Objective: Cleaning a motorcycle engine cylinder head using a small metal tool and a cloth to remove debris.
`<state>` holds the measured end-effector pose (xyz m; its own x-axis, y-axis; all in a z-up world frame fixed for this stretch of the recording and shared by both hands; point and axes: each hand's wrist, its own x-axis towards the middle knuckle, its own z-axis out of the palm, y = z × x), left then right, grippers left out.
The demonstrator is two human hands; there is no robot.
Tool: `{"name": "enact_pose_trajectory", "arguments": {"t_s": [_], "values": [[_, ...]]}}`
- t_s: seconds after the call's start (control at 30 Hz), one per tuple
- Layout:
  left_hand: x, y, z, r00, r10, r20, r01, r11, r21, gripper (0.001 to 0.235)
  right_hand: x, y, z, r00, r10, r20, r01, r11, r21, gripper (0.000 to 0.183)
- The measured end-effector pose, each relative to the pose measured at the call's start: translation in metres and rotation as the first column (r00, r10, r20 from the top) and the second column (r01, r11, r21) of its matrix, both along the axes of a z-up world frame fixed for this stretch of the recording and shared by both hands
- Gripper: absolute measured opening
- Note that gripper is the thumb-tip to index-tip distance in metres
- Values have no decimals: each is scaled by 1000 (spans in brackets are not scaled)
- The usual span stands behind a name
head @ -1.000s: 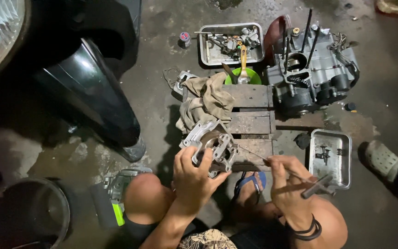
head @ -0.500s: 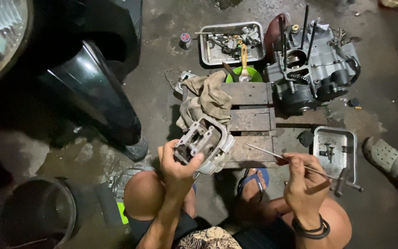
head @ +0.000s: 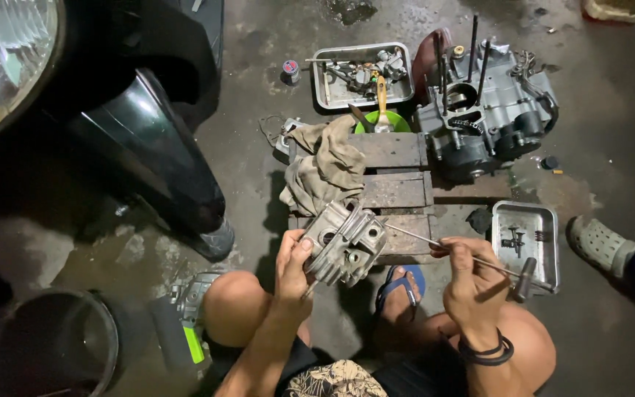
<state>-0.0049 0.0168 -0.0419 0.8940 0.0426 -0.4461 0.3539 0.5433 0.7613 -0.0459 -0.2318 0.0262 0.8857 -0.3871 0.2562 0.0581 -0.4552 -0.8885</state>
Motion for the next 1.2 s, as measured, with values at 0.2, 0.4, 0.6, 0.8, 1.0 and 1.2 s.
{"name": "enact_pose_trajectory", "arguments": {"t_s": [0.2, 0.4, 0.6, 0.8, 1.0, 1.2], "values": [[-3, 6, 12, 994, -59, 90, 31, 957, 287, 37, 4, 11, 3, 996, 87, -30, -89, 993, -74, 30], [-5, 8, 2, 984, -92, 156, 45, 959, 279, 52, 5, 11, 0, 992, 121, 34, -120, 992, -38, 28], [-2, 6, 8, 985, -125, 119, 141, 981, -131, 57, -3, -4, -15, 985, 31, 168, -32, 999, 7, 29], [-5, 3, 2, 984, -110, 140, 143, 956, -254, 55, 0, 4, -14, 931, -70, 359, 10, 986, 166, 27], [1, 6, 35, 707, -417, 572, 20, 820, 572, 70, -3, 6, -6, 950, 2, 313, -41, 992, 118, 21], [-2, -1, -9, 988, 32, 154, 72, 779, -623, 47, 0, 10, 2, 947, 50, 317, -68, 997, 47, 17]]}}
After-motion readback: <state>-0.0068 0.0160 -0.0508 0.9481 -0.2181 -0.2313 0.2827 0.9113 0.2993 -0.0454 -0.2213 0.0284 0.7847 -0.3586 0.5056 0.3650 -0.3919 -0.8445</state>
